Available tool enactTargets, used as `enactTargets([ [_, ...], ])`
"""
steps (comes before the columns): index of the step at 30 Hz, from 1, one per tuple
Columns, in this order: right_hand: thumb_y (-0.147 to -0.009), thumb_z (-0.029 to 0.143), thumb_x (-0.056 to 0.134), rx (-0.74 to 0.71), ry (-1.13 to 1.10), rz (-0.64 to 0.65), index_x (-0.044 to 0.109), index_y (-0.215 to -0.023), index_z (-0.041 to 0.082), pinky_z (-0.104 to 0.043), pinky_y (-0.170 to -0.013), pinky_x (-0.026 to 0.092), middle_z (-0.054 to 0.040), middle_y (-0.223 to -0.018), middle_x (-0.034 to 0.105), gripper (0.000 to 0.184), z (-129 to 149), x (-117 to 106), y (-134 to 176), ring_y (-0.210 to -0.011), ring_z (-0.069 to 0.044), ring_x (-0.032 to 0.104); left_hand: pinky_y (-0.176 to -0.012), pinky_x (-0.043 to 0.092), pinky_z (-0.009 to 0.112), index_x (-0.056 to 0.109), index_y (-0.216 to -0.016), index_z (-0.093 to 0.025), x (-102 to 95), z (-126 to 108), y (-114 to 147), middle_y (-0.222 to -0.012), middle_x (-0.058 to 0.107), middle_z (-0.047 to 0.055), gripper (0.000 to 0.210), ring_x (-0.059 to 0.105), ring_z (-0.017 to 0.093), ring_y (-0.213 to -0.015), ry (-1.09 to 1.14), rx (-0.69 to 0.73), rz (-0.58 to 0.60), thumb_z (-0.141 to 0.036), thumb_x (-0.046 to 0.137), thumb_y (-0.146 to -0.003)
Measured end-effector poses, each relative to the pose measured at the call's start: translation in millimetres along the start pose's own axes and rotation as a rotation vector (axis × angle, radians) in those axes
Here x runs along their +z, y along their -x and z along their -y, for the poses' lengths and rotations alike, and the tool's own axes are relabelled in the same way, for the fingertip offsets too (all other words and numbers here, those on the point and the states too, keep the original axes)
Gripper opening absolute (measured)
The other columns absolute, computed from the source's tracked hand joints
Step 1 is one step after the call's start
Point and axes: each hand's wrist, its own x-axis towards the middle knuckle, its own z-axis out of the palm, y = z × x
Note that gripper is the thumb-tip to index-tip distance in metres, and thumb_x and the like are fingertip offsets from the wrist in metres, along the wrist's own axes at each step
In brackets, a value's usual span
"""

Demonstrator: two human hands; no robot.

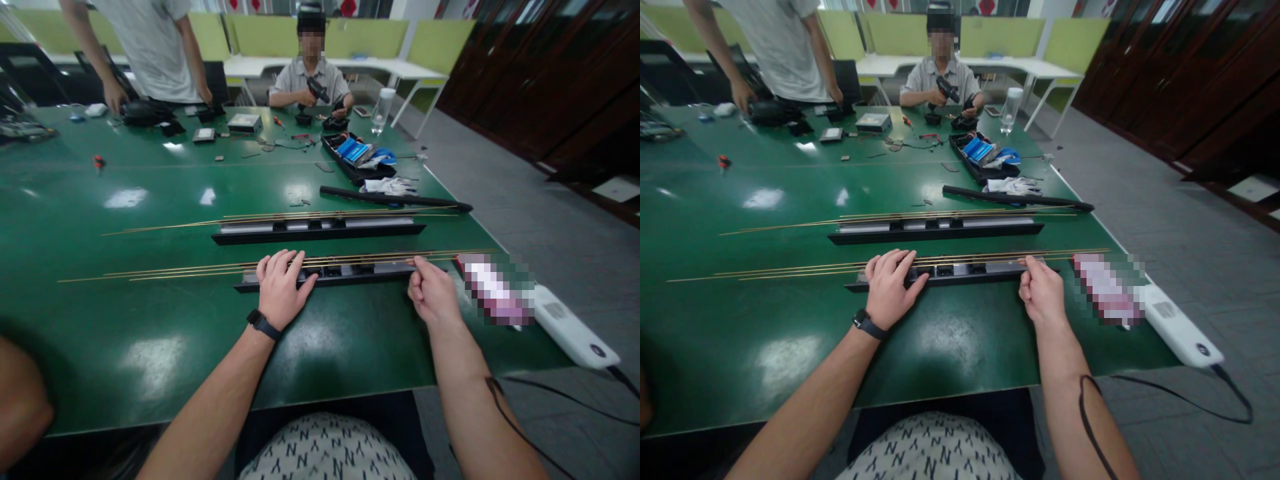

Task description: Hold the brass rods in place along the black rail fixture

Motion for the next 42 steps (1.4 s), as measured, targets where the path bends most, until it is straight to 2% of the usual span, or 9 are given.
enactTargets([
  [6,-0.078,0.038,0.084,-0.025,-0.034,-0.085,0.072,-0.085,0.016,-0.017,-0.025,0.022,0.0066,-0.047,0.051,0.027,1,-7,-5,-0.028,-0.005,0.034,-0.118,0.030,0.052,0.066,-0.135,-0.023,0.6,0,0,-0.134,0.070,0.012,0.046,0.057,0.032,-0.135,-0.002,-0.001,-0.007,-0.048,0.065,-0.097],
  [16,-0.076,0.041,0.086,0.008,0.022,0.045,0.074,-0.087,0.014,-0.016,-0.025,0.022,0.0068,-0.045,0.050,0.032,0,-1,1,-0.027,-0.005,0.032,-0.117,0.031,0.053,0.066,-0.136,-0.024,1.6,1,0,-0.134,0.069,0.013,0.046,0.058,0.032,-0.132,0.023,-0.006,-0.003,-0.047,0.065,-0.097],
  [21,-0.077,0.040,0.086,-0.016,0.010,-0.012,0.072,-0.085,0.015,-0.016,-0.024,0.022,0.0070,-0.046,0.050,0.030,1,-2,-1,-0.027,-0.005,0.033,-0.117,0.033,0.051,0.065,-0.137,-0.022,1.5,1,0,-0.135,0.069,0.013,0.046,0.058,0.031,-0.132,0.027,0.005,0.001,-0.047,0.064,-0.097],
  [27,-0.081,0.040,0.082,-0.031,-0.011,-0.104,0.068,-0.082,0.019,-0.016,-0.025,0.023,0.0076,-0.048,0.051,0.026,4,-6,-3,-0.029,-0.005,0.034,-0.118,0.031,0.052,0.066,-0.136,-0.025,0.8,1,0,-0.135,0.069,0.012,0.046,0.056,0.032,-0.136,0.013,-0.011,0.001,-0.049,0.064,-0.097],
  [32,-0.081,0.040,0.082,-0.023,-0.018,-0.118,0.064,-0.079,0.020,-0.017,-0.025,0.022,0.0070,-0.049,0.052,0.028,3,-9,-5,-0.029,-0.006,0.035,-0.118,0.032,0.052,0.066,-0.137,-0.024,0.9,1,0,-0.135,0.069,0.013,0.046,0.056,0.032,-0.134,0.031,-0.012,0.008,-0.047,0.064,-0.097],
  [36,-0.079,0.042,0.085,-0.041,0.004,-0.069,0.068,-0.084,0.018,-0.017,-0.026,0.022,0.0071,-0.047,0.051,0.030,0,-8,-4,-0.028,-0.005,0.034,-0.118,0.032,0.052,0.065,-0.137,-0.024,-0.1,1,0,-0.136,0.069,0.013,0.047,0.057,0.032,-0.134,0.029,-0.010,0.014,-0.047,0.064,-0.097],
  [42,-0.075,0.047,0.089,0.053,0.050,0.157,0.070,-0.086,0.016,-0.015,-0.026,0.021,0.0071,-0.045,0.050,0.037,-4,1,3,-0.026,-0.004,0.031,-0.118,0.032,0.052,0.066,-0.136,-0.022,-0.9,0,-1,-0.135,0.069,0.013,0.046,0.057,0.032,-0.133,0.015,-0.007,0.015,-0.048,0.064,-0.097],
])
